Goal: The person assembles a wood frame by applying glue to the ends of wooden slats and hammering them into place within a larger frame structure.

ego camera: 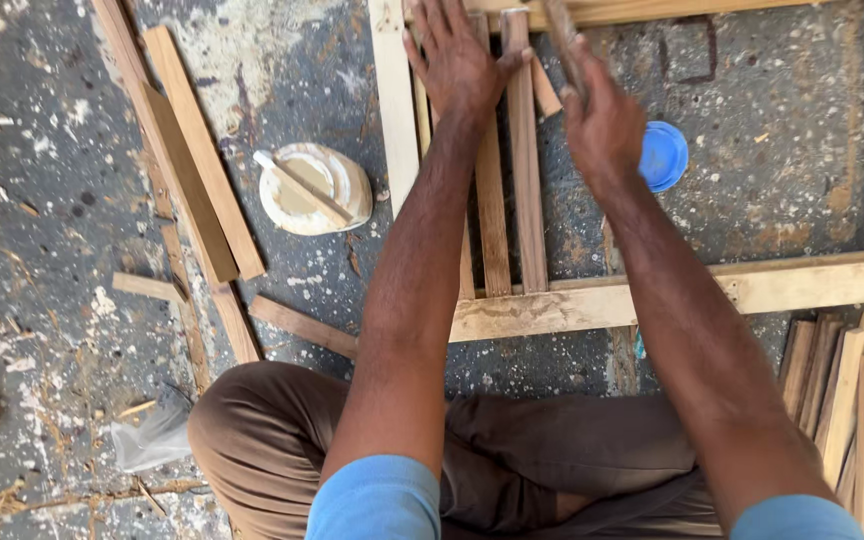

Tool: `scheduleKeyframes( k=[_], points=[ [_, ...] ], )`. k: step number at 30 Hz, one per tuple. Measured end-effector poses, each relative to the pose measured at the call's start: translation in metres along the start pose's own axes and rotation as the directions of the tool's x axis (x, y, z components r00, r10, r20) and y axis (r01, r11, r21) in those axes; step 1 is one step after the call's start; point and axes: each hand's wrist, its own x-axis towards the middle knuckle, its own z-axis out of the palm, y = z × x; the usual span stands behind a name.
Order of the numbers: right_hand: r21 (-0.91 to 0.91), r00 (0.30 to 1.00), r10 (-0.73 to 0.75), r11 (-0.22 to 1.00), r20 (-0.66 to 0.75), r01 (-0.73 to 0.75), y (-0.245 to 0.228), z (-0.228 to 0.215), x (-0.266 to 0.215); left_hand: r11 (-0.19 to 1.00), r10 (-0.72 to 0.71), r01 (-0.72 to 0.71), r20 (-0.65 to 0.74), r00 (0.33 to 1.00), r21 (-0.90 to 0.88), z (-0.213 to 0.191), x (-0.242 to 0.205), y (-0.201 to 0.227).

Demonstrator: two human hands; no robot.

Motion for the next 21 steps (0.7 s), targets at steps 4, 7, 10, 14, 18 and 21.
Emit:
scheduleKeyframes(
  k=[4, 7, 10, 14, 18, 21],
  points=[
    [0.351, 0.986, -0.052, 0.931, -0.157, 0.105, 0.001, -0.032, -0.035, 0.994, -0.004, -0.012, 0.145, 0.989, 0.11, -0.022, -0.004, 0.011],
    [0.449, 0.994, -0.033, 0.89, -0.106, 0.078, 0.014, -0.071, -0.099, 0.955, 0.06, -0.145, 0.311, 0.949, 0.258, -0.03, -0.013, 0.012],
    [0.547, 0.975, 0.221, 0.812, 0.033, -0.203, 0.017, -0.105, -0.168, 0.908, 0.121, -0.246, 0.351, 0.929, 0.338, -0.037, -0.01, 0.022],
    [0.727, 0.951, 0.308, 0.651, 0.008, -0.217, 0.029, -0.115, -0.22, 0.875, 0.114, -0.281, 0.396, 0.911, 0.395, -0.05, -0.016, 0.035],
    [0.79, 0.932, 0.362, 0.571, 0.0, -0.222, 0.049, -0.123, -0.225, 0.841, 0.17, -0.317, 0.341, 0.925, 0.439, -0.044, -0.017, 0.038],
    [0.786, 0.928, 0.372, 0.58, -0.022, -0.214, 0.058, -0.13, -0.211, 0.816, 0.328, -0.372, 0.175, 0.928, 0.442, -0.009, -0.019, 0.033]
  ],
)
